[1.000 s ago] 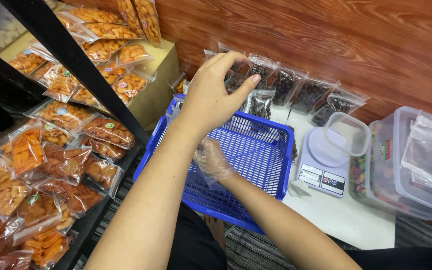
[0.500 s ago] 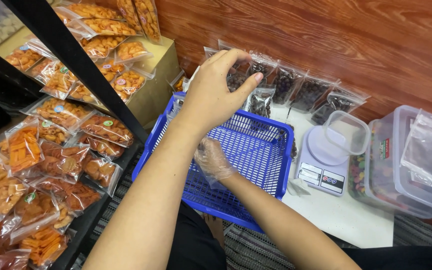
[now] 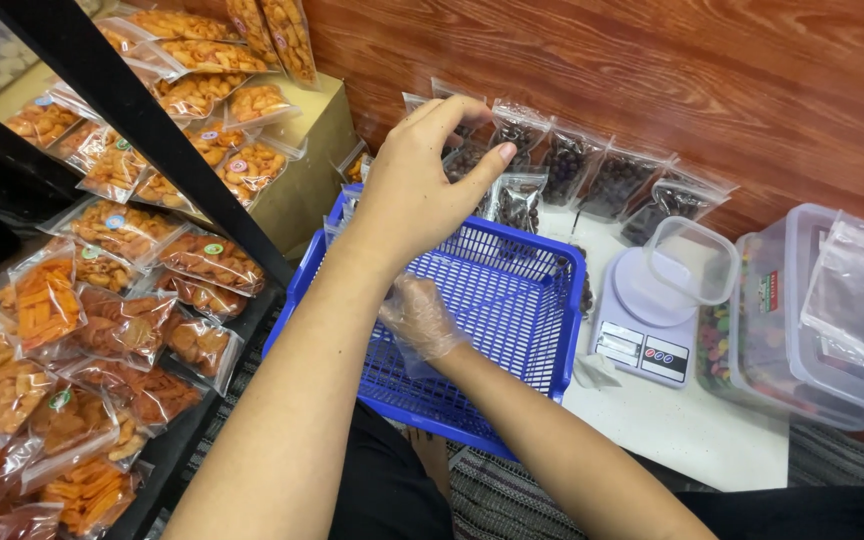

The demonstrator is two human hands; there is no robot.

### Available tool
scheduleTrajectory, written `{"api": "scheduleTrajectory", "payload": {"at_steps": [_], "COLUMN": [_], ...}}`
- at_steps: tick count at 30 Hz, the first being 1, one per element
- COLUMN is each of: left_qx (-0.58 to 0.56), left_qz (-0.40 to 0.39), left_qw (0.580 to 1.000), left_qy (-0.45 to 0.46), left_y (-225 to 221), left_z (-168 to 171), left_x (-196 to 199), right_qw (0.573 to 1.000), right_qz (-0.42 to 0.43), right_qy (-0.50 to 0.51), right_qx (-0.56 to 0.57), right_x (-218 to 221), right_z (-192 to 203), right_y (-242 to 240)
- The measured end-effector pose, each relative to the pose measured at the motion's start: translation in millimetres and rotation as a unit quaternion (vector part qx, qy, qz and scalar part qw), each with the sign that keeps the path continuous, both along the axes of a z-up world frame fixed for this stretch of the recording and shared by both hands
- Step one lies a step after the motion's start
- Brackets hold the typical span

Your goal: Inspecting, weighing, and organizing small plastic bags of food items into a blue basket.

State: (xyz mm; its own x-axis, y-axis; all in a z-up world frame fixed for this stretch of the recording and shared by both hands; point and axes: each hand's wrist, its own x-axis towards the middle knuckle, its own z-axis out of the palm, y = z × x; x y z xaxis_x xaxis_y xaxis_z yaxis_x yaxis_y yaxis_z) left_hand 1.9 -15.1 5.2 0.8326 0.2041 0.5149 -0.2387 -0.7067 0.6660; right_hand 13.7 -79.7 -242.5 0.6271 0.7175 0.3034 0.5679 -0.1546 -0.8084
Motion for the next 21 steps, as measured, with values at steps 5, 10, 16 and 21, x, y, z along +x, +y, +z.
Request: {"api": "scheduleTrajectory", "payload": {"at_steps": [5, 10, 16, 21], "left_qx": [-0.004, -0.006, -0.010, -0.011], "left_qz": [0.008, 0.008, 0.015, 0.010], "left_qw": [1.000, 1.000, 0.998, 0.998], "left_qy": [0.000, 0.000, -0.064, -0.054], "left_y": [2, 3, 8, 4], "left_z": [-2, -3, -9, -5], "left_x": [1, 1, 2, 1], "right_qw": [0.997, 0.992, 0.977, 0.925], "right_qz": [-0.004, 0.013, -0.009, -0.111], "right_qy": [0.076, 0.122, -0.017, -0.086], "right_qx": [-0.021, -0.034, -0.212, -0.352], "right_x": [-7, -8, 30, 171], "right_z": [23, 56, 176, 175], "right_y": [-6, -19, -70, -134]}}
